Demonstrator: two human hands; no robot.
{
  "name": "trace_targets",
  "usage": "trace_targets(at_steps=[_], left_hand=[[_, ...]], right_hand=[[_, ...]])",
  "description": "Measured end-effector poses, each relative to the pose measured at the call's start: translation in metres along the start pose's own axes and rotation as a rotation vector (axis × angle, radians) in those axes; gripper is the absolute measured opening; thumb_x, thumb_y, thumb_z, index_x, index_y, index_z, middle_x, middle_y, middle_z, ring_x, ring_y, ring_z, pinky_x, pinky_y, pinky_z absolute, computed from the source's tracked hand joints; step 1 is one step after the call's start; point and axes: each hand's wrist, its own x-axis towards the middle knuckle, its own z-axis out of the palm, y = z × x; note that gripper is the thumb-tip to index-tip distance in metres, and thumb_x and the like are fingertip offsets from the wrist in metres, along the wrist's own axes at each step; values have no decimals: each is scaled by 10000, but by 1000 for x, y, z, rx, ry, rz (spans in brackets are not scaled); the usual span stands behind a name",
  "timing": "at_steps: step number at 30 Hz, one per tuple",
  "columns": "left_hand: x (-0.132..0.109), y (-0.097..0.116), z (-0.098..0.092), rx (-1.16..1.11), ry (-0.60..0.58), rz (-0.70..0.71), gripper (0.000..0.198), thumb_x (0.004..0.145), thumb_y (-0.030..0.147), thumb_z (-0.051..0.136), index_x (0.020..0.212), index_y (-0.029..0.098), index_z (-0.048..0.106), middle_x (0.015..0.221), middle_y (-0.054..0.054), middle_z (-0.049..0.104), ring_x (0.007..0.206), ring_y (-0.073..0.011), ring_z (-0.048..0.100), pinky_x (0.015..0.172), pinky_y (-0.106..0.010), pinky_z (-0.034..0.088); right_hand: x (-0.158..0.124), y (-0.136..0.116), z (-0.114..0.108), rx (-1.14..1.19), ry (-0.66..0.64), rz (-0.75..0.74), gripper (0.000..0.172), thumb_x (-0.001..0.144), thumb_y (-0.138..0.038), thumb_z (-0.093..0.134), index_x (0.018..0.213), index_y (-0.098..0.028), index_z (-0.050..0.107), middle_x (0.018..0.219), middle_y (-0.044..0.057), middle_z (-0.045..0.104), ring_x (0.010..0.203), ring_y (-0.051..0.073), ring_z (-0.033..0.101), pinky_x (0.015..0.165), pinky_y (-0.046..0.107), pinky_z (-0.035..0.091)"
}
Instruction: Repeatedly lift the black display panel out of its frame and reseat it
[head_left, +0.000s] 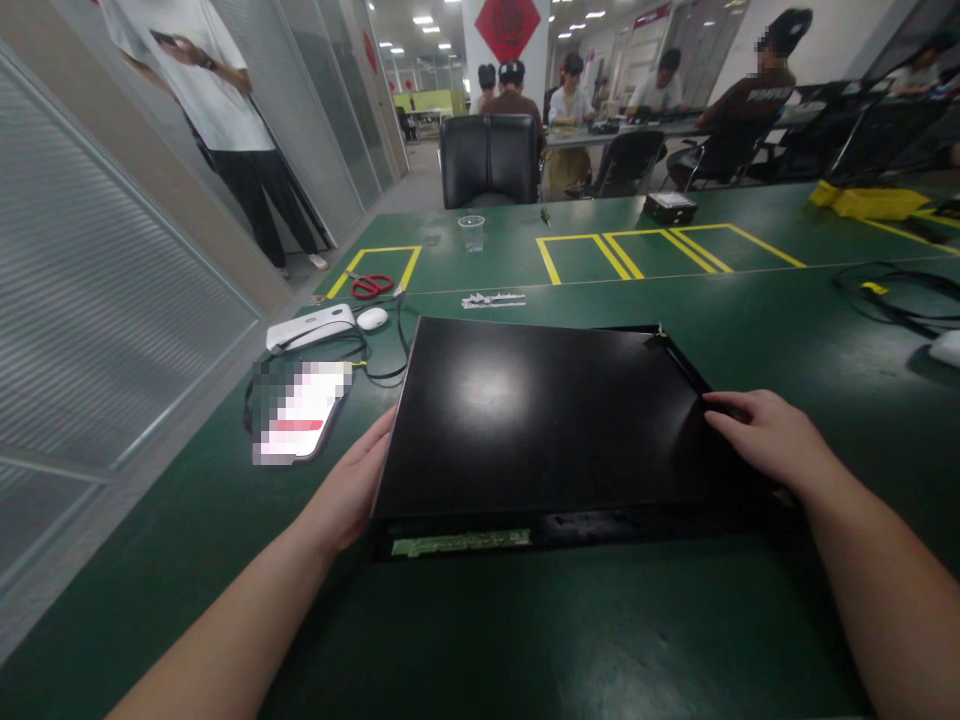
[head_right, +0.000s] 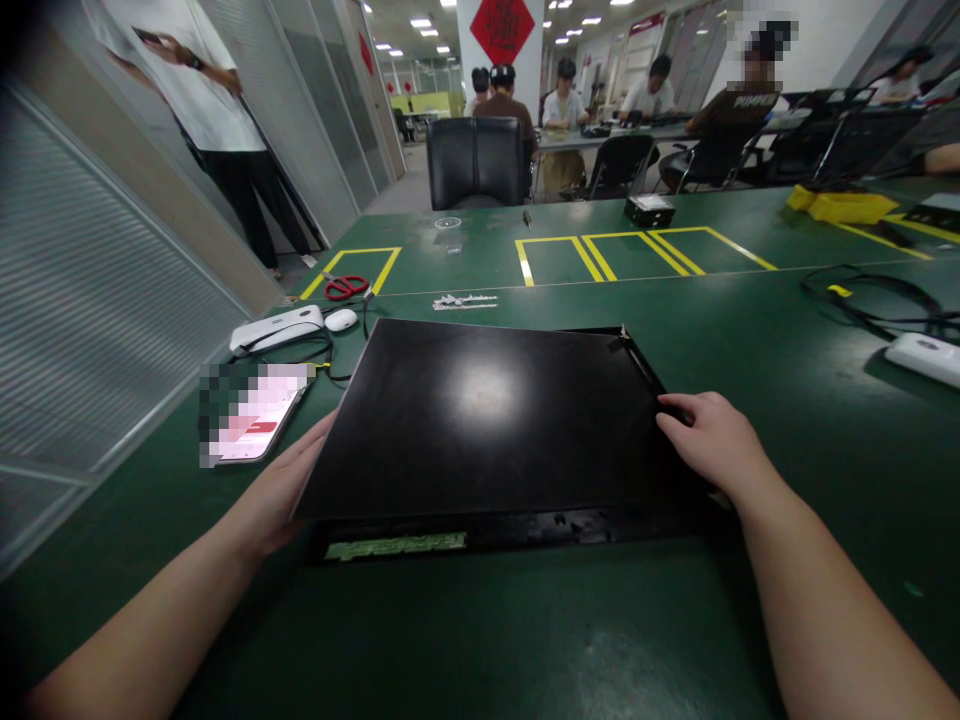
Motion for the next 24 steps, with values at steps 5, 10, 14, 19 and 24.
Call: trace_targets(at_steps=[5,10,14,19,24], left_hand=[[0,0,0,6,2,23,623,809,307,921,1416,307,779,1152,-60,876,1047,-298,839,652,-248,640],[4,-2,-1,-5,-76,47,726,721,314,950,1425,286,775,1118,-80,879,1024,-338,842,609,-265,640],[4,0,1,-33,-79,26,651,741,241,894,1384,258,797,1109,-84,877,1023,-348,839,631,-285,658],[3,2,7,-161,-105,29,635,817,215,769,1452,228,748,1191,-86,861,1158,-383,797,814,-386,696],[2,-2,0,-213,-205,109,686,790,332,776,1460,188,740,1276,-103,837,1287,-440,727,1037,-506,635]], right_hand=[[-1,-2,-1,1,-2,14,475,870,-438,604,1208,-203,840,1105,143,723,974,292,713,896,410,565],[-1,-4,-2,0,-14,23,469,876,-427,616,1226,-204,834,1123,141,724,985,297,717,911,417,567],[-2,-4,-3,4,-19,14,470,886,-416,607,1229,-187,831,1136,147,726,996,291,714,919,409,566],[-2,-4,-2,8,-13,7,449,886,-417,611,1212,-201,833,1109,137,722,992,287,709,923,403,562],[-2,-3,0,10,4,-11,432,881,-420,603,1185,-212,829,1019,117,702,924,277,696,878,407,563]])
